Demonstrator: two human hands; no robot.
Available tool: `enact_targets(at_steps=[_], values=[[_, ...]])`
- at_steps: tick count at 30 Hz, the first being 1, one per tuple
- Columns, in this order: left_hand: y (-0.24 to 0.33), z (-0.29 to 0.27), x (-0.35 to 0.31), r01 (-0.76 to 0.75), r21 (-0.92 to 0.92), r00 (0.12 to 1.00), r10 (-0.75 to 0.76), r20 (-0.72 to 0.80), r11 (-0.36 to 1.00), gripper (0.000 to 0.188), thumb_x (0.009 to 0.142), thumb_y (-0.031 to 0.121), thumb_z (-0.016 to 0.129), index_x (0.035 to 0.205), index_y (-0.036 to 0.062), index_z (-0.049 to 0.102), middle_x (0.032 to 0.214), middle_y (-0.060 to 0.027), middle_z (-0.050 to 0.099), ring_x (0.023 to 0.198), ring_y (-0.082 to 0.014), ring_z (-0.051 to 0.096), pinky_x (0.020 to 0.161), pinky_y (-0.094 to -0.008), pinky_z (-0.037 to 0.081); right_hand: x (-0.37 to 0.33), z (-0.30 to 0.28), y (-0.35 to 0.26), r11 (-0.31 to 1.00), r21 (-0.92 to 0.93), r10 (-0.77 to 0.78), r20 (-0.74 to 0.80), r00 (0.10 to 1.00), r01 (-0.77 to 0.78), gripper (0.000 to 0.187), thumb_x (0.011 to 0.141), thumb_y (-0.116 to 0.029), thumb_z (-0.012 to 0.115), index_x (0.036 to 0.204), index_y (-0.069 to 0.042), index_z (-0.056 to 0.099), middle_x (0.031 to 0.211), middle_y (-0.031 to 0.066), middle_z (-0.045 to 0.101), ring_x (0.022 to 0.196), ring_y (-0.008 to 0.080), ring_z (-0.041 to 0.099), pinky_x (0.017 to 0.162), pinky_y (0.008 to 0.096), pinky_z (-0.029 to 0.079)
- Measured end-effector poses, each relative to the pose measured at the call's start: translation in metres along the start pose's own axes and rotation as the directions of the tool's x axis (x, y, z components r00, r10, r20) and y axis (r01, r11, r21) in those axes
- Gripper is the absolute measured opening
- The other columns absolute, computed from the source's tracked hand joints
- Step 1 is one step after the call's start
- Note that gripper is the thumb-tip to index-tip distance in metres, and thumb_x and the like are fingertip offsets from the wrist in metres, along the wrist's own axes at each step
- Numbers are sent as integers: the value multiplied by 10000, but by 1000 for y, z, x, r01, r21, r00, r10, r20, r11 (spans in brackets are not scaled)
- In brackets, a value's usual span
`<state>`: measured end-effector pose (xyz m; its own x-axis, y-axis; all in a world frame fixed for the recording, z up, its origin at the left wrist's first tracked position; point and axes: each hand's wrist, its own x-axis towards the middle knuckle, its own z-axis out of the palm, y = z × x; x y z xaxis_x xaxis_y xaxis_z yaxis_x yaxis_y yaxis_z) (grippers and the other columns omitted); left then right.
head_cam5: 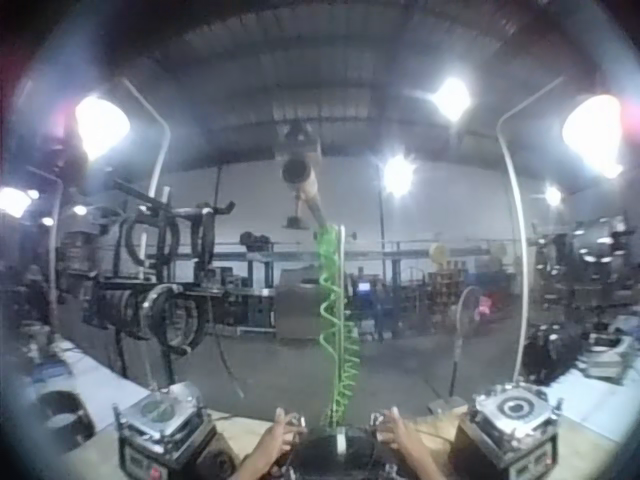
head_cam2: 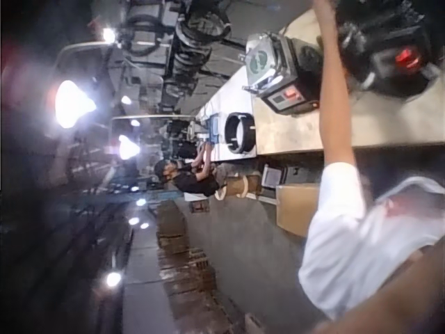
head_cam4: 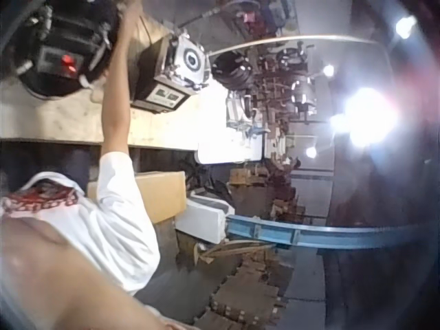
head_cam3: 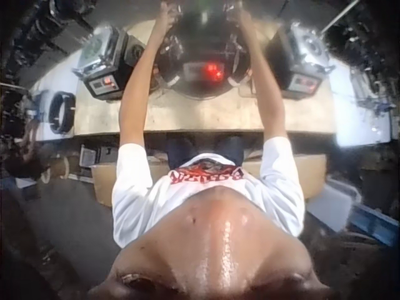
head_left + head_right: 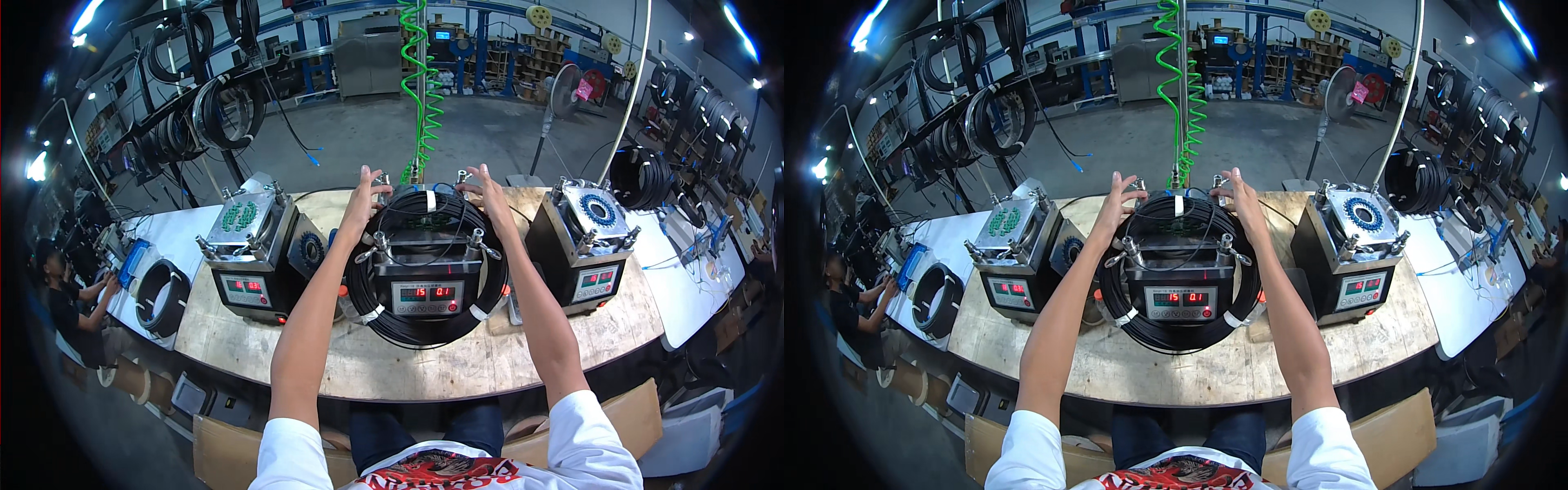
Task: The person operates industrial machines to process and test wire cable assemblies.
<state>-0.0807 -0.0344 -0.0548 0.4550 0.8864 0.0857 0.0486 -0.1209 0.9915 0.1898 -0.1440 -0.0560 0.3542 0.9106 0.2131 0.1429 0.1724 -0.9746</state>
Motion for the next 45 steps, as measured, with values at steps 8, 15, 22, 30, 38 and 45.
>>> enact_targets(at_steps=[8, 15, 22, 30, 38, 45], values=[[5, 5, -5, 4, -89, 1000, -5, -10, 996, 895, 961, 769, 233, 1566, 114, 300, 1258, -125, 649, 1084, -298, 614, 1005, -388, 439, -4, -1, -3, 1000, 13, 6, -35, 999, -5, 781, 1022, -653, 304, 1432, -19, 503, 1032, 159, 731, 1001, 216, 646, 867, 328, 473], [5, 4, -4, -4, -30, 999, 3, -33, 1000, 902, 961, 769, 221, 1565, 104, 298, 1251, -145, 657, 1144, -255, 581, 1014, -374, 416, -1, -1, -4, 997, -30, 75, -25, 997, -76, 851, 994, -707, 287, 1452, -16, 481, 1037, 162, 732, 1009, 222, 647, 864, 345, 483], [1, 0, 0, -66, 32, 998, 67, -22, 997, 954, 949, 787, 215, 1549, 52, 311, 1213, -136, 674, 1076, -231, 580, 951, -362, 434, 0, -1, 0, 1000, 9, -7, 9, 1000, 7, 863, 992, -718, 253, 1478, -33, 451, 1072, 174, 717, 1068, 246, 631, 933, 391, 475], [9, 4, -7, 19, -52, 1000, -19, 3, 998, 947, 937, 804, 208, 1568, 101, 285, 1269, -113, 646, 1017, -269, 625, 1001, -377, 430, 0, -2, 2, 999, 32, 8, -11, 1000, -8, 860, 992, -717, 260, 1488, -39, 439, 1029, 175, 727, 936, 225, 620, 904, 369, 469], [4, 1, -3, -8, -30, 999, 7, -34, 1000, 978, 925, 818, 220, 1539, 67, 349, 1240, -144, 653, 937, -259, 575, 945, -389, 433, 1, 1, 0, 1000, 6, -4, -30, 1000, 4, 861, 1000, -702, 273, 1498, -13, 410, 1021, 169, 728, 1019, 217, 647, 861, 350, 469], [1, 2, -1, -25, -18, 1000, 24, -13, 1000, 993, 924, 819, 212, 1510, 37, 389, 1215, -129, 664, 907, -250, 560, 880, -371, 447, -4, 0, -5, 999, 36, 4, -15, 1000, -3, 862, 1003, -703, 249, 1504, -18, 398, 1023, 178, 725, 1028, 231, 646, 915, 363, 471]])
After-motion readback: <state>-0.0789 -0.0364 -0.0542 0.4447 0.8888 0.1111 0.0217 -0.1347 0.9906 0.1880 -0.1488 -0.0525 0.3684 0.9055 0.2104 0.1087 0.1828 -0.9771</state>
